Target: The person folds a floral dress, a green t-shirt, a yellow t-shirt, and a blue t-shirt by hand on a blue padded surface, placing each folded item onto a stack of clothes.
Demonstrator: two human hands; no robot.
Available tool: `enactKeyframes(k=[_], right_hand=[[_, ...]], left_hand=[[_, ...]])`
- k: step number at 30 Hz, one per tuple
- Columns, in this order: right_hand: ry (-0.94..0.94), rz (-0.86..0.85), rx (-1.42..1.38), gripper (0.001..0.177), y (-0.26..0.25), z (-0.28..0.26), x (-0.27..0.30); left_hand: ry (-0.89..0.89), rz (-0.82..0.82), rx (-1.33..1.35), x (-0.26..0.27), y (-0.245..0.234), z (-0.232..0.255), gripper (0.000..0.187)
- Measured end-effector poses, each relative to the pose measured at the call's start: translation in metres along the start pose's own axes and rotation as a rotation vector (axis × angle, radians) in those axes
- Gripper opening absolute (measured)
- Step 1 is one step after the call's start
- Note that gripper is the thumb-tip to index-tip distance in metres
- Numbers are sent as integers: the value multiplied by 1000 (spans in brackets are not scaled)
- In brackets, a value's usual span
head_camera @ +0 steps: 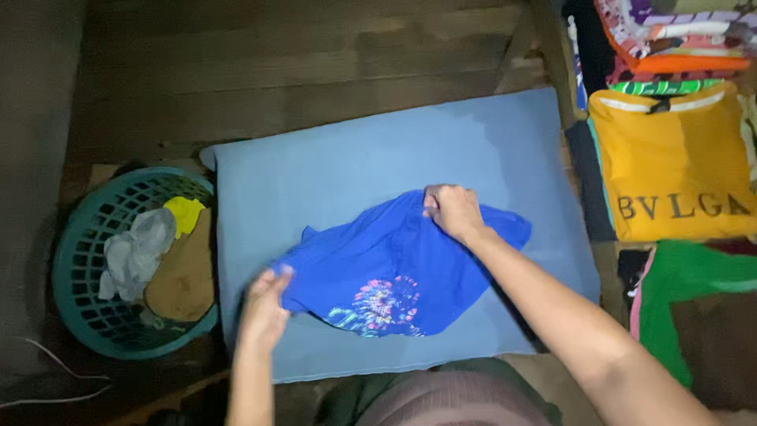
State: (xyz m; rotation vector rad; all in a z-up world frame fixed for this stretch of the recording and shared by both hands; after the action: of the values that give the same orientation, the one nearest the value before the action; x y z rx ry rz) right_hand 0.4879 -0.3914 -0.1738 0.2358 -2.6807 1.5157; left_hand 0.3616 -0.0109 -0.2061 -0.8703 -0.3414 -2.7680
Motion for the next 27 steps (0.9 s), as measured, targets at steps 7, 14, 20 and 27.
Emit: enactKeyframes(k=[7, 14, 20, 27], right_hand=[[-93, 448, -717, 12, -180, 52, -1], [-159, 37, -561, 20, -193, 72, 93], [232, -330, -84, 33, -49, 130, 180], [212, 38, -307, 21, -3, 101, 121]], left_hand=[[579, -169, 251, 65, 48, 225, 46], [283, -101, 17, 21, 22, 166, 35], [-25, 95, -731, -62, -89, -25, 55], [103, -177, -437, -71, -96, -103, 43]])
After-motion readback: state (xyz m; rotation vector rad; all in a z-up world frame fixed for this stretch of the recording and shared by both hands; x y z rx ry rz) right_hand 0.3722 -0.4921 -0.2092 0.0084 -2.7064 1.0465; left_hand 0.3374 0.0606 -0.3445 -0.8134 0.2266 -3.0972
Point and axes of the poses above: each hand's wrist, its own x-axis away from the middle knuckle, its own y-axis out of the palm, z = x × y, the point moved 9 cm from there along -x, towards the middle knuckle, and after that the axes turned 1 degree about y, right-handed, at the moved point
